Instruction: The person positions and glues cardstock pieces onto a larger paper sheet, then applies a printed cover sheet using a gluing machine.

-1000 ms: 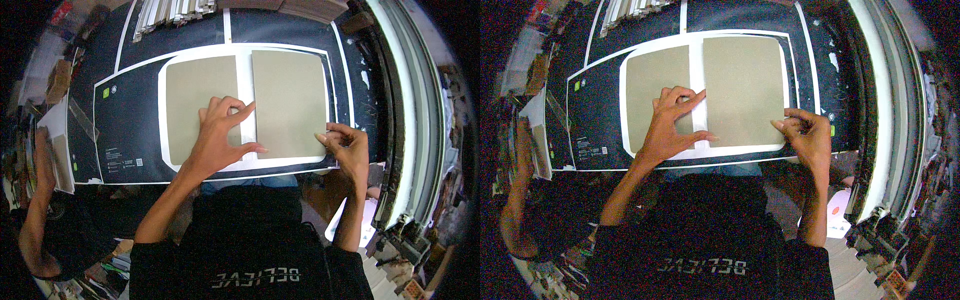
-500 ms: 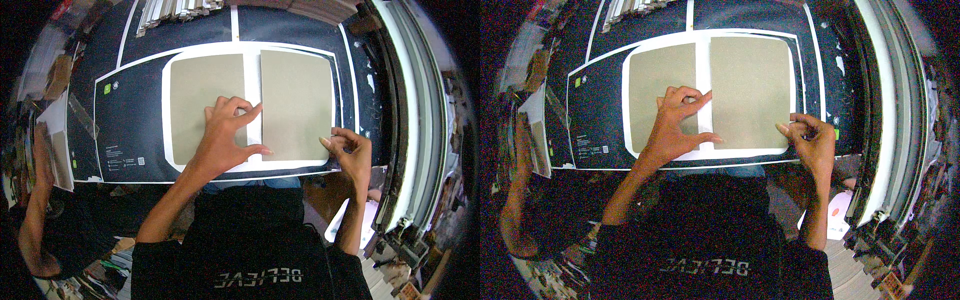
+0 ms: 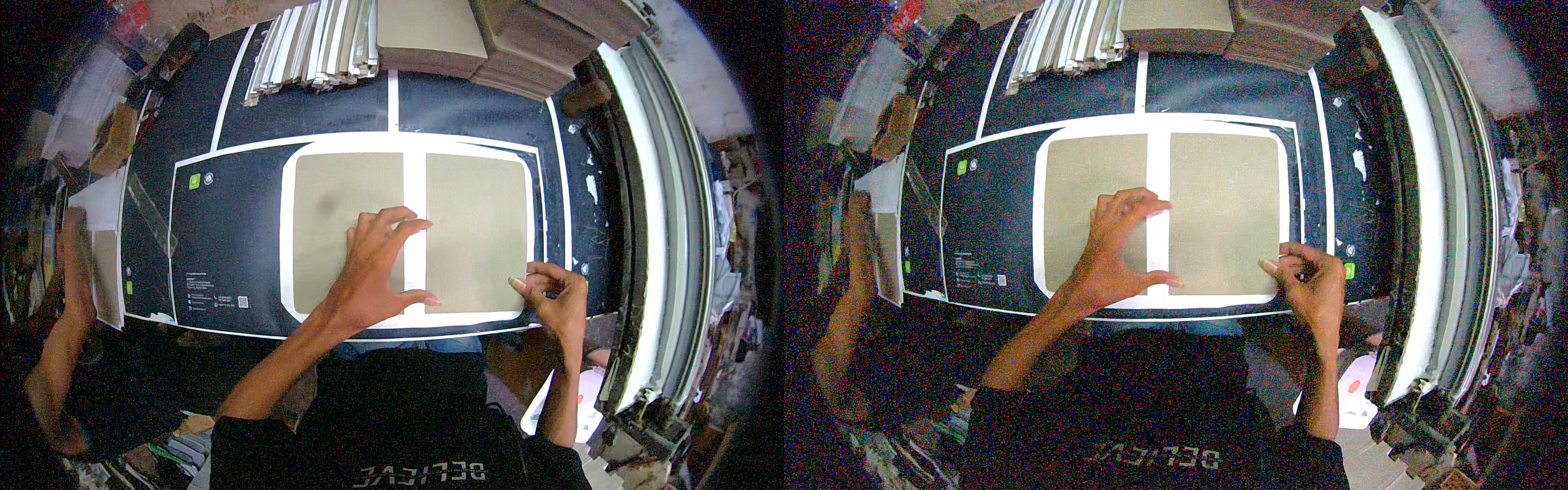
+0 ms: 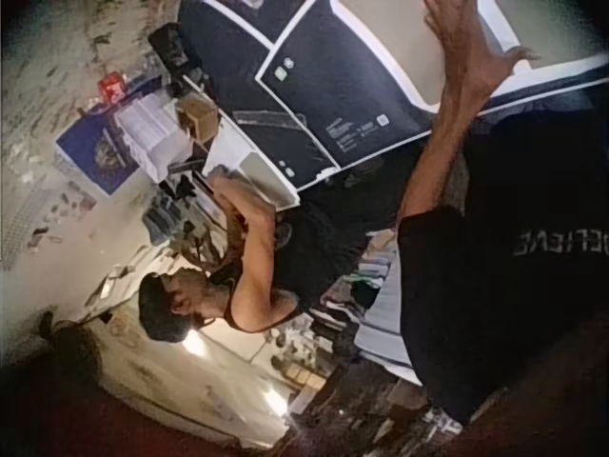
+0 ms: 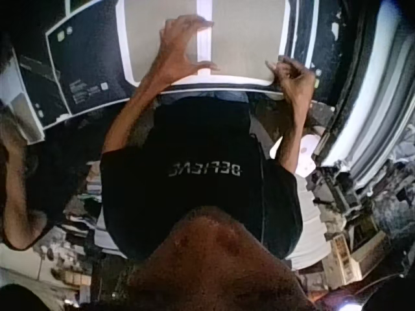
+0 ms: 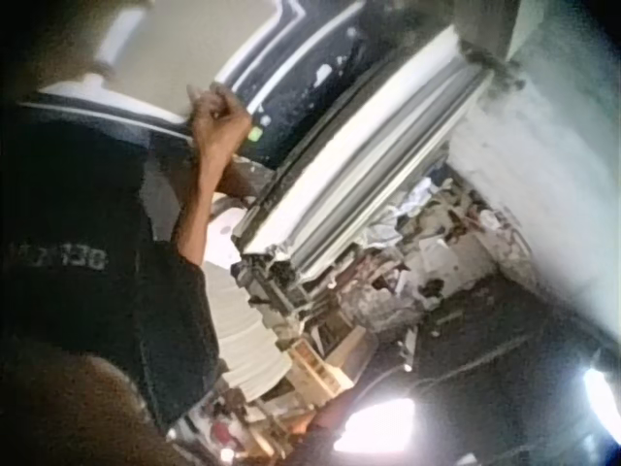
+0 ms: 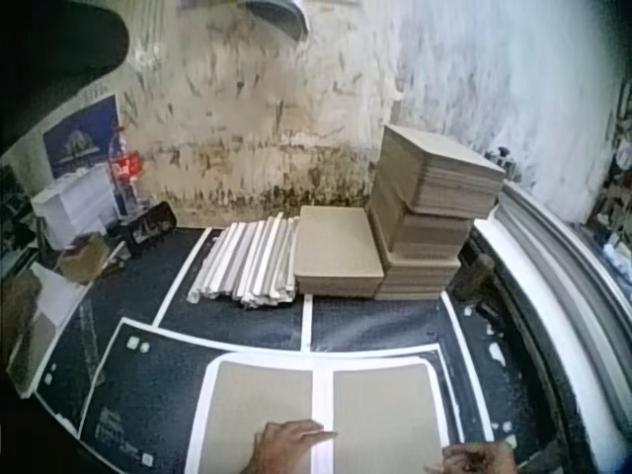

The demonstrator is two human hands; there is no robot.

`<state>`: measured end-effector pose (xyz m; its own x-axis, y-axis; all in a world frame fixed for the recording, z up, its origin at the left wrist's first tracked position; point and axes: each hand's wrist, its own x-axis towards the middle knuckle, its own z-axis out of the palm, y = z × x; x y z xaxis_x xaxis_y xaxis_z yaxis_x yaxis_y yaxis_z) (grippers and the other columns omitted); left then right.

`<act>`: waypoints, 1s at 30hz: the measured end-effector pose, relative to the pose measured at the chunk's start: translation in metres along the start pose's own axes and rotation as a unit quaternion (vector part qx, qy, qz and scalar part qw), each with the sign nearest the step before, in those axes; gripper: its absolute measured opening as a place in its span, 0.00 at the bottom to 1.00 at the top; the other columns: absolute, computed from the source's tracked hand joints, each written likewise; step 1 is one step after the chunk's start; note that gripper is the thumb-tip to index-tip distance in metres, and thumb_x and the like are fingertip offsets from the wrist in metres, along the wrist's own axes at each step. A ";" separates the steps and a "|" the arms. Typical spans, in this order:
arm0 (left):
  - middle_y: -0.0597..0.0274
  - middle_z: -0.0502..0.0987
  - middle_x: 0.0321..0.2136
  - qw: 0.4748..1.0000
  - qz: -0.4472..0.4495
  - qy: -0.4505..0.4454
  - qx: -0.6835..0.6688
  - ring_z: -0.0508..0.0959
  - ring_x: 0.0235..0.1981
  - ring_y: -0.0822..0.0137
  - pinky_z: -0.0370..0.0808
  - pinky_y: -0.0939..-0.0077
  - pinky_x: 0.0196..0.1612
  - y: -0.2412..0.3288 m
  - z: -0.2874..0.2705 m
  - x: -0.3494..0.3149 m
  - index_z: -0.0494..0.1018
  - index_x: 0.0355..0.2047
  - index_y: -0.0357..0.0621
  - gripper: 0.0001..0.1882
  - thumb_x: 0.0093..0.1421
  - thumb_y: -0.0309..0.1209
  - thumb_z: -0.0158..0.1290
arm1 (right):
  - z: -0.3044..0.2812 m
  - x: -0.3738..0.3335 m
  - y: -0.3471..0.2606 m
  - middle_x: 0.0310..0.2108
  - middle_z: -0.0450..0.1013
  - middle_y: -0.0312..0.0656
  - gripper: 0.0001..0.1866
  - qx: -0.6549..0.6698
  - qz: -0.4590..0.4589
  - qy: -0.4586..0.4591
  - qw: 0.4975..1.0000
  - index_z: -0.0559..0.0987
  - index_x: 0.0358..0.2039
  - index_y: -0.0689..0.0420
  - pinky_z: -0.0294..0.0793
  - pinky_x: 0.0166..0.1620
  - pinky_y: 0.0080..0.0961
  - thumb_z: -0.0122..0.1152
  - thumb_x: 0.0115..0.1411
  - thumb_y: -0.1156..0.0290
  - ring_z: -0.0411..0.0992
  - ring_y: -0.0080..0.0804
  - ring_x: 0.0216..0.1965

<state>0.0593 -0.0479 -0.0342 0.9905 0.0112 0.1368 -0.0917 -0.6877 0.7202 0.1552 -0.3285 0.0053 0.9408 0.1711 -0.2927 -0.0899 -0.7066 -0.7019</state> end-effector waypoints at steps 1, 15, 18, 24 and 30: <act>0.55 0.63 0.63 1.000 0.007 -0.012 0.013 0.64 0.59 0.51 0.61 0.52 0.58 0.001 -0.003 0.004 0.68 0.61 0.48 0.53 0.34 0.47 0.78 | 0.001 0.001 0.000 0.24 0.80 0.37 0.16 -0.003 0.001 0.006 1.000 0.84 0.37 0.67 0.75 0.33 0.19 0.78 0.51 0.72 0.75 0.19 0.27; 0.62 0.66 0.63 0.992 -0.015 -0.107 0.071 0.69 0.51 0.46 0.73 0.48 0.55 0.012 -0.020 0.038 0.58 0.66 0.47 0.66 0.26 0.51 0.78 | -0.001 0.007 0.001 0.22 0.79 0.37 0.13 -0.001 -0.010 -0.019 1.000 0.83 0.34 0.67 0.74 0.30 0.19 0.77 0.52 0.75 0.74 0.17 0.25; 0.65 0.70 0.58 0.991 -0.023 -0.115 0.066 0.69 0.50 0.46 0.73 0.48 0.55 0.013 -0.021 0.039 0.52 0.70 0.44 0.72 0.27 0.51 0.78 | -0.001 0.006 -0.001 0.22 0.80 0.38 0.12 0.007 -0.006 -0.022 1.000 0.83 0.34 0.67 0.74 0.28 0.19 0.77 0.52 0.76 0.75 0.18 0.24; 0.66 0.71 0.57 0.989 -0.029 -0.120 0.081 0.69 0.49 0.47 0.73 0.50 0.55 0.018 -0.021 0.039 0.49 0.72 0.42 0.75 0.27 0.51 0.78 | -0.004 0.007 0.004 0.23 0.80 0.40 0.16 0.000 -0.001 -0.031 1.000 0.83 0.37 0.67 0.74 0.29 0.21 0.78 0.51 0.72 0.74 0.19 0.25; 0.65 0.71 0.58 0.988 -0.032 -0.115 0.101 0.69 0.49 0.47 0.73 0.51 0.55 0.019 -0.019 0.038 0.47 0.73 0.41 0.76 0.27 0.50 0.78 | 0.001 -0.002 -0.030 0.35 0.82 0.50 0.28 -0.136 -0.070 0.030 0.988 0.82 0.44 0.64 0.81 0.39 0.29 0.83 0.44 0.66 0.80 0.34 0.35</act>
<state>0.0932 -0.0466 -0.0029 0.9928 -0.0901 -0.0784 -0.0297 -0.8219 0.5689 0.1554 -0.3070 0.0257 0.9561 0.2450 -0.1610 0.1254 -0.8382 -0.5307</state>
